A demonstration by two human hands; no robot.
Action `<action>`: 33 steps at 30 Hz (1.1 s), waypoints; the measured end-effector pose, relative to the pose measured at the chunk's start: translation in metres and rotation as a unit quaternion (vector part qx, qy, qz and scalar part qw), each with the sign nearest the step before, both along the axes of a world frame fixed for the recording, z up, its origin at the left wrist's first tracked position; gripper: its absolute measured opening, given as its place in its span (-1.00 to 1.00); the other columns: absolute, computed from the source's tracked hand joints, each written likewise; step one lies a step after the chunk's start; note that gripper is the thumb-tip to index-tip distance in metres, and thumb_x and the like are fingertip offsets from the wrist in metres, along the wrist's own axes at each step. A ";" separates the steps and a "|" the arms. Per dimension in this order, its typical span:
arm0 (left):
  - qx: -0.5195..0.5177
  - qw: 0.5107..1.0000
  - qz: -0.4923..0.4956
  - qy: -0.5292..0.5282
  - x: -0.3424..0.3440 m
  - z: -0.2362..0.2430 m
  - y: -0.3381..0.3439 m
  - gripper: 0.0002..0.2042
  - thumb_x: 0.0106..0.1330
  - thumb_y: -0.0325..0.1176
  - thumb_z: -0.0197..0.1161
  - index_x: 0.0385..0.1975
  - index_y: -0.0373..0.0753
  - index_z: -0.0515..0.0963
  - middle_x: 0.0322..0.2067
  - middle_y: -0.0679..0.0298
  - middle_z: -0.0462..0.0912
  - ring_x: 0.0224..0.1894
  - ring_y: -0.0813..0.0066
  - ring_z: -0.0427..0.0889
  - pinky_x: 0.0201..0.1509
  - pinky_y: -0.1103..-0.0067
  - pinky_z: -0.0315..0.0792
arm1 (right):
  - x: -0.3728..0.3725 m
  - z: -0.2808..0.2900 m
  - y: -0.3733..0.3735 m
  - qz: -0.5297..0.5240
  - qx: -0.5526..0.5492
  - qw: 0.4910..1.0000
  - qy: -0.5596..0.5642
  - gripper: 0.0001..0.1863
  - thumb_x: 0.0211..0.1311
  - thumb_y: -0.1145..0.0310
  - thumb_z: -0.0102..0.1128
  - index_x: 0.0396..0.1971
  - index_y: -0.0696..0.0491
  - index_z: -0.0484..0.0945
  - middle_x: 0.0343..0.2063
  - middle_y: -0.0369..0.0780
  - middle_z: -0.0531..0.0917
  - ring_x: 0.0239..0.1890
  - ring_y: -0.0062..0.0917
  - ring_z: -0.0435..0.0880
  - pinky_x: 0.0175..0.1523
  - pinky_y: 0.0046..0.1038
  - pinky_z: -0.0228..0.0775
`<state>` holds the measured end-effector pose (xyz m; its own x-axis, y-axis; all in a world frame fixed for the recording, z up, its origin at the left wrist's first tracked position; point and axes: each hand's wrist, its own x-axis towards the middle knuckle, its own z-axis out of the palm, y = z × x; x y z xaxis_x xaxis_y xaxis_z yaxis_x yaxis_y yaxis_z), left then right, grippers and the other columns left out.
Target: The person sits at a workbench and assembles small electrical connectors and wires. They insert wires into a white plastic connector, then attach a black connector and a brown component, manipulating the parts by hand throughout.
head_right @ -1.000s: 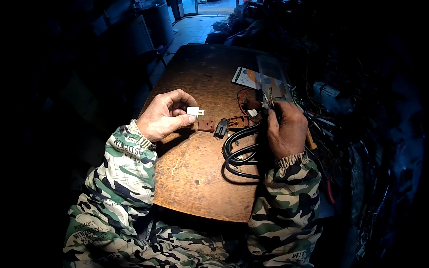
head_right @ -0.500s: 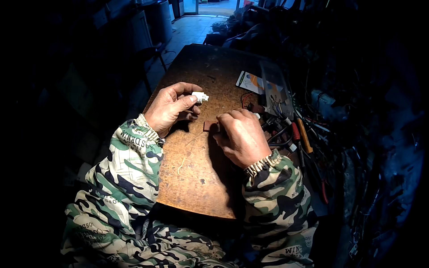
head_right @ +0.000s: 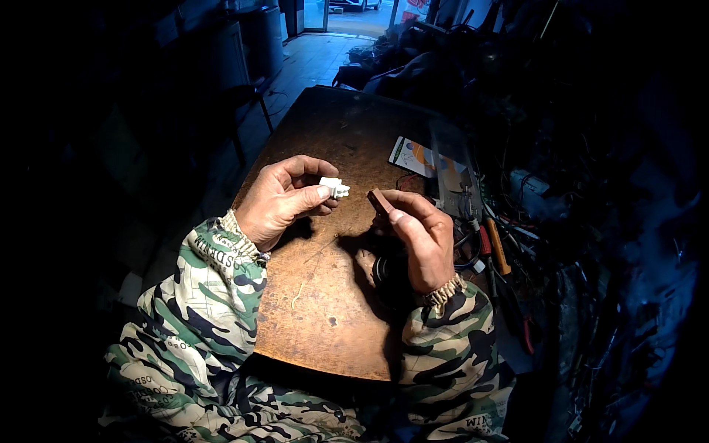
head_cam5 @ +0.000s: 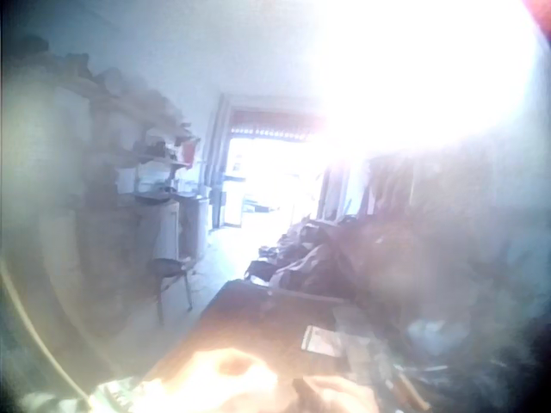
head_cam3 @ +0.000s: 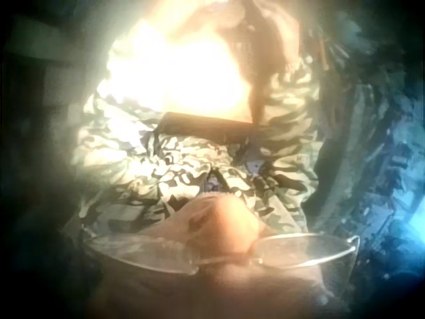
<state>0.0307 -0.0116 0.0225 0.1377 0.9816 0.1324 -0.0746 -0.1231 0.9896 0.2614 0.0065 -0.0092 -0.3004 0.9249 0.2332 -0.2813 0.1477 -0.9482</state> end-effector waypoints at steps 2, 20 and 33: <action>0.006 1.000 -0.011 0.000 0.003 0.003 -0.003 -0.72 0.34 -0.49 0.30 0.02 -0.36 0.52 -0.18 0.17 0.68 -0.16 0.50 0.69 -0.06 0.61 0.61 | 0.004 0.001 0.003 0.064 -0.096 0.989 0.090 -0.53 0.36 0.28 0.02 0.08 0.35 0.47 -0.19 -0.08 0.65 -0.28 -0.42 0.68 -0.19 -0.40 0.59; 0.088 0.993 -0.060 0.058 0.007 -0.004 -0.005 -0.77 0.26 -0.65 0.29 -0.10 -0.31 0.63 -0.07 0.18 0.67 0.01 0.46 0.64 0.16 0.54 0.54 | 0.003 -0.002 0.002 0.067 -0.050 0.995 0.047 -0.61 0.34 0.31 0.07 -0.02 0.32 0.57 -0.30 -0.17 0.67 -0.35 -0.59 0.58 -0.25 -0.51 0.51; 0.110 0.989 -0.059 0.074 0.006 -0.008 -0.002 -0.78 0.21 -0.68 0.32 -0.17 -0.29 0.66 -0.01 0.18 0.65 0.01 0.48 0.65 0.13 0.56 0.56 | 0.002 0.000 -0.003 -0.002 0.041 0.998 0.044 -0.69 0.28 0.45 0.13 -0.06 0.31 0.61 -0.30 -0.19 0.67 -0.38 -0.65 0.61 -0.28 -0.62 0.46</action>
<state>0.0369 -0.0135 0.0147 0.2834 0.9071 0.3111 0.0425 -0.3360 0.9409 0.2639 0.0030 -0.0096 -0.2712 0.9028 0.3337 -0.3613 0.2259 -0.9047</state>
